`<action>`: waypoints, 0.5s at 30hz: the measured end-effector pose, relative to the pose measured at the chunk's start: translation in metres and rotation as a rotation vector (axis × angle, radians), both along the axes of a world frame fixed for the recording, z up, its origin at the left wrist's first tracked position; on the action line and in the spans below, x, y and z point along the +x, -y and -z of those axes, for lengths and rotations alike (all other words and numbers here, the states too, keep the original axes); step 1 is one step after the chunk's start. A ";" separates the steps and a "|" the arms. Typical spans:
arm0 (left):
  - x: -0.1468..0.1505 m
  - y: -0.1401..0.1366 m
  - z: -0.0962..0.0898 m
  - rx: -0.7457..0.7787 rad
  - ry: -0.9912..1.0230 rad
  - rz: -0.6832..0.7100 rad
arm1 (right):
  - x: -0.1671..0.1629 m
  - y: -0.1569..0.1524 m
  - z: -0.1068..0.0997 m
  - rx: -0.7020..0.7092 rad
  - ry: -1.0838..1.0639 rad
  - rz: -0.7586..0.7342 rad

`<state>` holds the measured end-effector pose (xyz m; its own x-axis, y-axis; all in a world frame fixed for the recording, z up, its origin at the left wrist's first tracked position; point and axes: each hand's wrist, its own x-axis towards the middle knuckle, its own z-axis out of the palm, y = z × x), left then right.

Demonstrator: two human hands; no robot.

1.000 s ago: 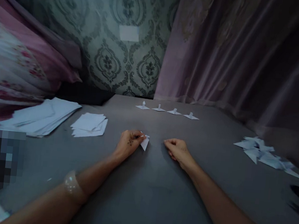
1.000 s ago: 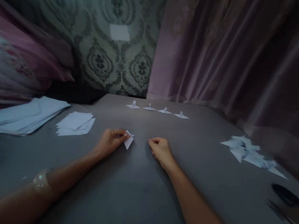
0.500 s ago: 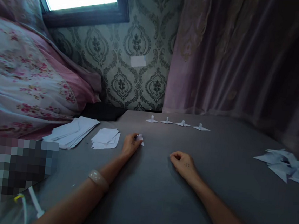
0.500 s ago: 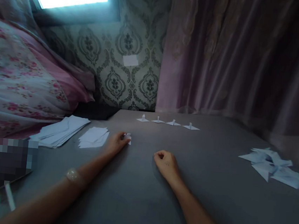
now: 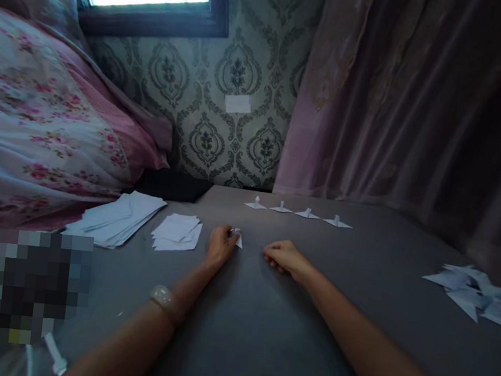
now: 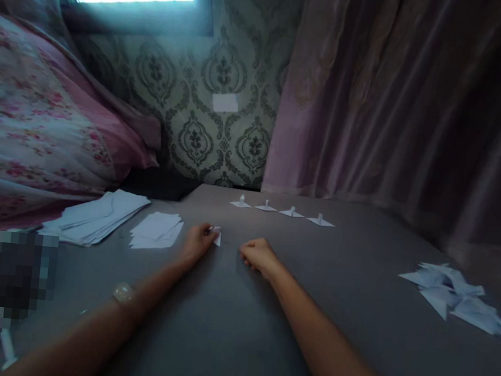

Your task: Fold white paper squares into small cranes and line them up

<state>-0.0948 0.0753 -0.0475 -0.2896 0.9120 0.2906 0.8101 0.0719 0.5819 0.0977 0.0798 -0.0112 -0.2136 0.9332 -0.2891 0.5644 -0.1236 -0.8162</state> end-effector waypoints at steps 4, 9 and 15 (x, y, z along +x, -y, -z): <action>0.002 0.001 0.000 0.017 -0.026 0.001 | -0.049 -0.029 0.002 -0.050 -0.048 0.012; 0.003 0.001 0.000 0.023 -0.058 0.003 | -0.084 -0.051 0.005 -0.128 -0.092 0.016; 0.004 0.002 -0.002 -0.009 -0.047 0.009 | -0.098 -0.055 0.003 -0.164 -0.116 0.012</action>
